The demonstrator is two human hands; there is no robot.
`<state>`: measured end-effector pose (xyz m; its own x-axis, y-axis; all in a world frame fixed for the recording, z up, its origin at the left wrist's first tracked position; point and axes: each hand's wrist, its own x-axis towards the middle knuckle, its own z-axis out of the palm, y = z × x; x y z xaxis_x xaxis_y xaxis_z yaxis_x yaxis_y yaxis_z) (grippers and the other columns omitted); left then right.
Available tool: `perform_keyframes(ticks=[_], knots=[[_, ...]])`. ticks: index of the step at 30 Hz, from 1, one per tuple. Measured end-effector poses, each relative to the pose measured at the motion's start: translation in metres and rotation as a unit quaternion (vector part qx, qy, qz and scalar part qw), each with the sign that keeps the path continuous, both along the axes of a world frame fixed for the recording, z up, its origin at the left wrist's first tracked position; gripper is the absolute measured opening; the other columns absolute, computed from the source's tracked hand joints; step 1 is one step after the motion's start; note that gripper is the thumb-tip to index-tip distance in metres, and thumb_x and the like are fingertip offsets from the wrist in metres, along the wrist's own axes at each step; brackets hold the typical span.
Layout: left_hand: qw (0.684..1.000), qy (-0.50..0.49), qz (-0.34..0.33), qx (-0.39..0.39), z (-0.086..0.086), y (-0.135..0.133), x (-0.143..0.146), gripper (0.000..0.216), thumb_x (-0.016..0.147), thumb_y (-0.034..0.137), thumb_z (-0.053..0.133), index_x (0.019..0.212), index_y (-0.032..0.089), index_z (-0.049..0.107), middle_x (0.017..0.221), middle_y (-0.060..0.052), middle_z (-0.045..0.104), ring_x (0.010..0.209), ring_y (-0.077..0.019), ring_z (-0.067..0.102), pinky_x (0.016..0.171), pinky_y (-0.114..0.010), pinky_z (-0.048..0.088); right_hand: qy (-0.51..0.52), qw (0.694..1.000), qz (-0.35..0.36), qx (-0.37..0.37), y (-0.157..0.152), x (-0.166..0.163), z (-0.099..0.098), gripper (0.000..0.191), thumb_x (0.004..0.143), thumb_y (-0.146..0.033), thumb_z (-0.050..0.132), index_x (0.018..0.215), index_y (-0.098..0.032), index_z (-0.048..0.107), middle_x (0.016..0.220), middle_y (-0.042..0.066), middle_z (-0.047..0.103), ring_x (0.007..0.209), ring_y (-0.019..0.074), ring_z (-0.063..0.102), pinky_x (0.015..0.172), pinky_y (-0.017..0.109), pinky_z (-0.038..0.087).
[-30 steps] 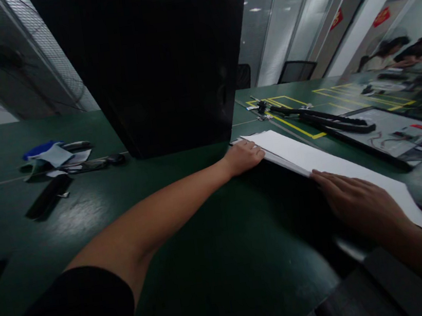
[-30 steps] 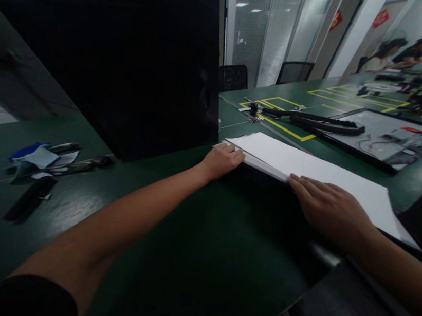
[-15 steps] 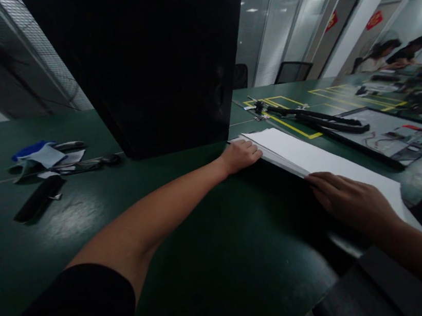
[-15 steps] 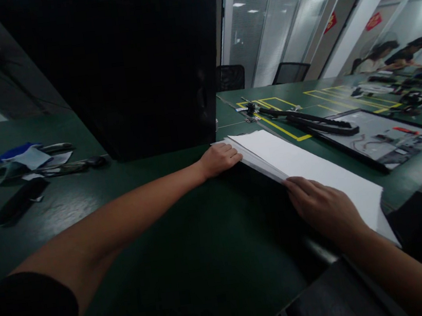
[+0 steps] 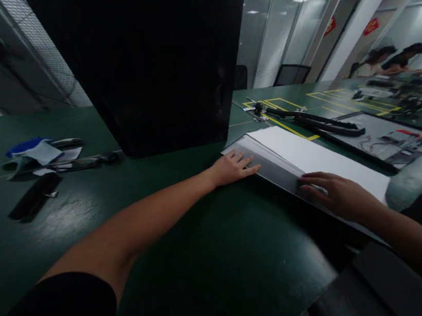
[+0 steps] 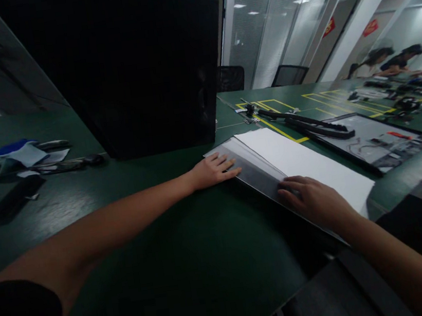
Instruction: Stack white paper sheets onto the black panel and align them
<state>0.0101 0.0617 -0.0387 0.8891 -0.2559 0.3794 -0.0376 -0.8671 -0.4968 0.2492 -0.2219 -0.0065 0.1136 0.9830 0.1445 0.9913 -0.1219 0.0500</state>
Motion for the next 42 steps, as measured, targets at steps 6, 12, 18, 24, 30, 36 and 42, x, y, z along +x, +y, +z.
perform_keyframes(ticks=[6, 12, 18, 24, 30, 36, 42], knots=[[0.988, 0.092, 0.096, -0.082, 0.008, -0.038, -0.109, 0.051, 0.104, 0.018, 0.062, 0.152, 0.032, 0.052, 0.152, -0.015, 0.061, 0.135, -0.0306, 0.064, 0.11, -0.048, 0.049, 0.005, 1.0, -0.028, 0.009, 0.013, 0.042, -0.02, 0.053, 0.106, -0.055, 0.041, 0.127, -0.019, 0.074, 0.131, 0.011, 0.069, 0.113, 0.0278, 0.07, 0.098, 0.046, 0.06], [0.946, 0.154, 0.242, -0.153, 0.019, -0.096, -0.248, 0.065, 0.103, 0.015, 0.06, 0.161, 0.037, 0.042, 0.162, -0.012, 0.049, 0.144, -0.0342, 0.054, 0.118, -0.052, 0.043, -0.01, 0.999, -0.033, 0.037, 0.032, 0.067, -0.037, 0.061, 0.105, -0.059, 0.041, 0.129, -0.012, 0.072, 0.129, 0.019, 0.067, 0.103, 0.0284, 0.07, 0.091, 0.042, 0.058], [0.915, 0.159, 0.334, -0.162, 0.02, -0.144, -0.338, 0.083, 0.094, 0.006, 0.063, 0.165, 0.039, 0.035, 0.163, -0.011, 0.047, 0.145, -0.0373, 0.053, 0.117, -0.052, 0.046, -0.04, 0.997, -0.021, 0.055, 0.048, 0.08, -0.047, 0.062, 0.104, -0.06, 0.039, 0.12, -0.013, 0.076, 0.121, 0.021, 0.068, 0.097, 0.0362, 0.069, 0.082, 0.051, 0.057], [0.893, 0.134, 0.391, -0.176, -0.002, -0.179, -0.369, 0.098, 0.087, 0.003, 0.066, 0.167, 0.042, 0.026, 0.166, -0.011, 0.043, 0.146, -0.0411, 0.05, 0.112, -0.056, 0.05, -0.024, 0.994, 0.069, 0.08, 0.061, 0.056, -0.06, 0.062, 0.1, -0.061, 0.048, 0.139, -0.016, 0.065, 0.144, 0.016, 0.06, 0.12, 0.035, 0.065, 0.095, 0.05, 0.06], [0.889, 0.145, 0.378, -0.213, -0.006, -0.182, -0.36, 0.086, 0.094, 0.012, 0.066, 0.165, 0.043, 0.031, 0.163, -0.009, 0.049, 0.14, -0.0373, 0.059, 0.104, -0.051, 0.057, -0.047, 0.994, 0.076, 0.058, 0.058, 0.028, -0.071, 0.053, 0.106, -0.047, 0.038, 0.139, -0.015, 0.064, 0.144, 0.015, 0.06, 0.12, 0.0297, 0.067, 0.1, 0.046, 0.06], [0.909, 0.146, 0.265, -0.288, 0.026, -0.15, -0.35, 0.086, 0.088, 0.06, 0.077, 0.162, 0.044, 0.037, 0.17, -0.007, 0.036, 0.154, -0.0395, 0.039, 0.123, -0.062, 0.035, -0.083, 0.995, 0.05, 0.038, 0.051, 0.019, -0.05, 0.044, 0.103, -0.031, 0.039, 0.127, -0.012, 0.07, 0.11, 0.016, 0.074, 0.08, 0.0292, 0.074, 0.065, 0.039, 0.061], [0.904, 0.136, 0.286, -0.287, 0.02, -0.146, -0.352, 0.073, 0.099, 0.05, 0.069, 0.162, 0.049, 0.033, 0.172, -0.004, 0.031, 0.156, -0.0396, 0.035, 0.121, -0.065, 0.034, -0.111, 0.992, 0.035, 0.054, 0.027, -0.012, -0.017, 0.035, 0.1, -0.036, 0.046, 0.113, -0.023, 0.075, 0.09, 0.011, 0.076, 0.064, 0.0298, 0.071, 0.047, 0.037, 0.052]])
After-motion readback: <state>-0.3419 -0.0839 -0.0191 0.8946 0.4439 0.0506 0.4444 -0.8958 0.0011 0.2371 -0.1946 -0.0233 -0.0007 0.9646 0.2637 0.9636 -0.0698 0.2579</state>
